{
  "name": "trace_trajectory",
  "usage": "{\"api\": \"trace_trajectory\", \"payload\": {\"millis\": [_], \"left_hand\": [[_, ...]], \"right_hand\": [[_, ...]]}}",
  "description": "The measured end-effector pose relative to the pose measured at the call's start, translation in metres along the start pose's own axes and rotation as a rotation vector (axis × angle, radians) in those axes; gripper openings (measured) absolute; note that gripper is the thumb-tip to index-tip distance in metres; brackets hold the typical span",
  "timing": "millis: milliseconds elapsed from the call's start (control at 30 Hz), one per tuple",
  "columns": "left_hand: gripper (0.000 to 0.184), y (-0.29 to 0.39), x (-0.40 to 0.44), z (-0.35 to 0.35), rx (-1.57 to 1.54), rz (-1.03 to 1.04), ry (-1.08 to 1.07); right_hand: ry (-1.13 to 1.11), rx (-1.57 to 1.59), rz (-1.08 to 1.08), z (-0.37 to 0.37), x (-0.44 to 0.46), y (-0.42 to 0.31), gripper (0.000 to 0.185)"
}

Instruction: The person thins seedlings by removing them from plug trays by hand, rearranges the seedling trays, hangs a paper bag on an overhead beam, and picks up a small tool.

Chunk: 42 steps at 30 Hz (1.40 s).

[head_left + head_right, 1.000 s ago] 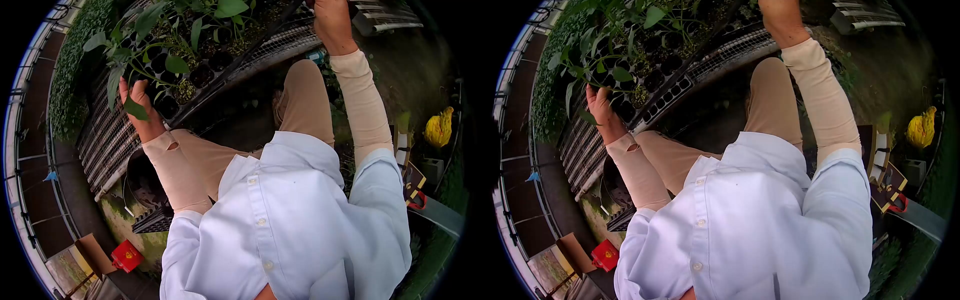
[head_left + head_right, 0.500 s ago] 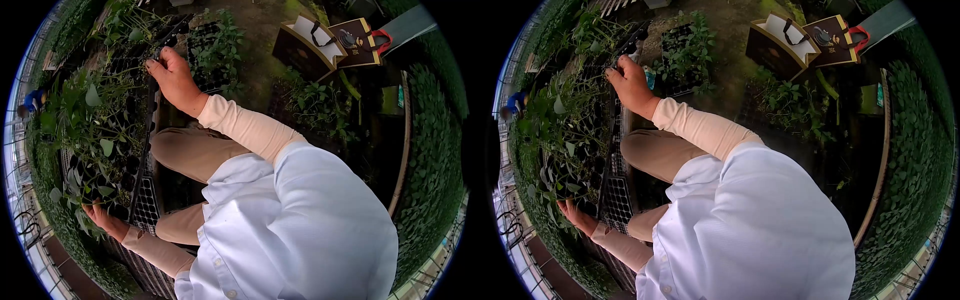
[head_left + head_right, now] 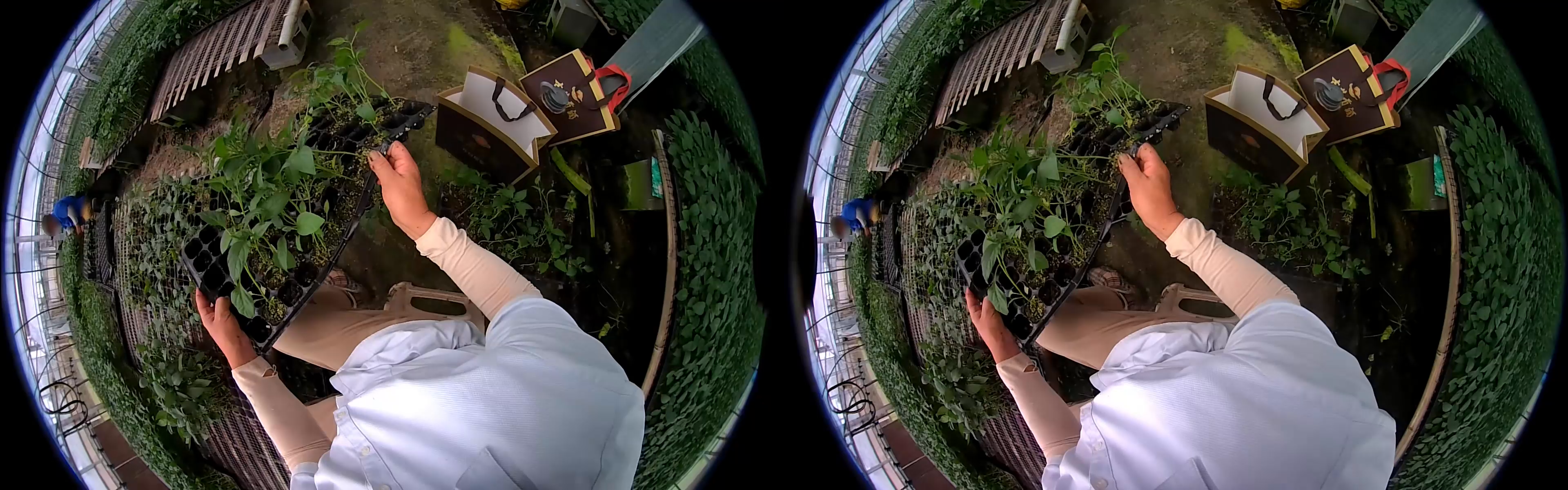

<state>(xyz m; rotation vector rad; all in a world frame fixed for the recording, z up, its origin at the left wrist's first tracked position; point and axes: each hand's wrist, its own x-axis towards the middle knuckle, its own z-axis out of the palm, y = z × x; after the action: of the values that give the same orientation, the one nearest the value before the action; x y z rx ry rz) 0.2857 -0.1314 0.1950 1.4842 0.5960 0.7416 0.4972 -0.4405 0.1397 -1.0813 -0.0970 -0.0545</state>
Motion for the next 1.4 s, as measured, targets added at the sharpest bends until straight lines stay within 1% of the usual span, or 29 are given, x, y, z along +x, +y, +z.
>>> {"api": "trace_trajectory", "payload": {"millis": [100,200,267,367,433,467,500,567,600,633,700,733,767,800,833,900,967,1033,1067,1167,1200,1267,1300,1333,1400], "left_hand": [[0.057,0.008,-0.002,0.006,0.048,0.011,0.003],[0.06,0.018,-0.005,0.003,0.124,0.043,0.032],[0.06,0.026,-0.013,0.006,0.113,0.086,0.041],[0.061,0.031,-0.015,-0.004,0.134,0.122,0.087],[0.06,0.043,-0.024,0.008,0.094,0.134,0.145],[0.059,0.038,-0.021,-0.002,0.099,0.149,0.136],[0.056,0.037,-0.015,-0.014,0.166,0.157,0.163],[0.055,0.047,-0.014,-0.013,0.167,0.171,0.129],[0.054,0.056,-0.011,-0.013,0.2,0.198,0.055],[0.052,0.068,-0.019,0.004,0.186,0.153,0.071],[0.048,0.068,-0.003,-0.002,0.267,0.215,0.03],[0.063,0.08,-0.018,0.02,0.333,0.245,-0.123],[0.061,0.079,-0.01,0.015,0.391,0.322,-0.197],[0.061,0.075,-0.002,0.012,0.503,0.474,-0.284],[0.058,0.079,0.007,0.023,0.397,0.429,-0.327],[0.053,0.088,0.025,0.044,0.183,0.332,-0.401],[0.042,0.099,0.012,0.095,0.009,0.195,-0.506],[0.053,0.096,-0.017,0.139,0.012,0.182,-0.716],[0.054,0.078,-0.029,0.186,0.013,0.147,-0.803],[0.055,0.056,-0.092,0.255,-0.048,0.101,-1.009],[0.055,0.049,-0.117,0.273,-0.065,0.077,-1.084],[0.056,0.028,-0.165,0.305,-0.083,0.066,-1.221],[0.056,0.015,-0.186,0.317,-0.087,0.076,-1.281],[0.056,0.006,-0.212,0.324,-0.083,0.059,-1.309],[0.056,-0.014,-0.252,0.335,-0.051,0.038,-1.357]], "right_hand": [[0.001,-0.017,0.016,-0.005,0.003,0.007,0.024],[-0.02,0.054,0.03,0.0,0.003,0.01,0.024],[-0.045,0.102,0.057,-0.002,0.004,0.008,0.023],[-0.101,0.166,0.004,0.005,0.01,0.012,0.023],[-0.148,0.176,-0.012,0.006,0.017,0.009,0.026],[-0.151,0.189,-0.014,0.006,0.017,0.011,0.026],[-0.147,0.201,-0.019,0.007,0.016,0.001,0.026],[-0.128,0.193,0.013,0.003,0.011,-0.018,0.026],[-0.12,0.28,0.001,0.005,0.007,-0.024,0.026],[-0.102,0.246,-0.078,0.0,0.006,-0.023,0.025],[-0.028,0.117,-0.118,-0.01,-0.005,-0.038,0.023],[0.026,0.1,-0.125,-0.025,-0.015,-0.044,0.023],[0.057,0.125,-0.163,-0.035,-0.025,-0.055,0.022],[0.079,0.151,-0.208,-0.042,-0.034,-0.067,0.021],[0.119,0.157,-0.249,-0.033,-0.048,-0.079,0.017],[0.2,0.118,-0.257,-0.063,-0.077,-0.113,0.009],[0.299,0.188,-0.278,-0.085,-0.116,-0.145,0.009],[0.475,0.105,-0.306,-0.124,-0.159,-0.159,0.008],[0.545,0.088,-0.282,-0.166,-0.16,-0.158,0.009],[0.813,0.024,-0.315,-0.235,-0.211,-0.166,0.013],[0.931,-0.03,-0.287,-0.259,-0.227,-0.165,0.016],[1.075,-0.056,-0.277,-0.3,-0.263,-0.166,0.022],[1.146,-0.022,-0.299,-0.314,-0.28,-0.166,0.02],[1.208,-0.063,-0.255,-0.335,-0.3,-0.161,0.024],[1.31,-0.128,-0.232,-0.368,-0.338,-0.15,0.024]]}}
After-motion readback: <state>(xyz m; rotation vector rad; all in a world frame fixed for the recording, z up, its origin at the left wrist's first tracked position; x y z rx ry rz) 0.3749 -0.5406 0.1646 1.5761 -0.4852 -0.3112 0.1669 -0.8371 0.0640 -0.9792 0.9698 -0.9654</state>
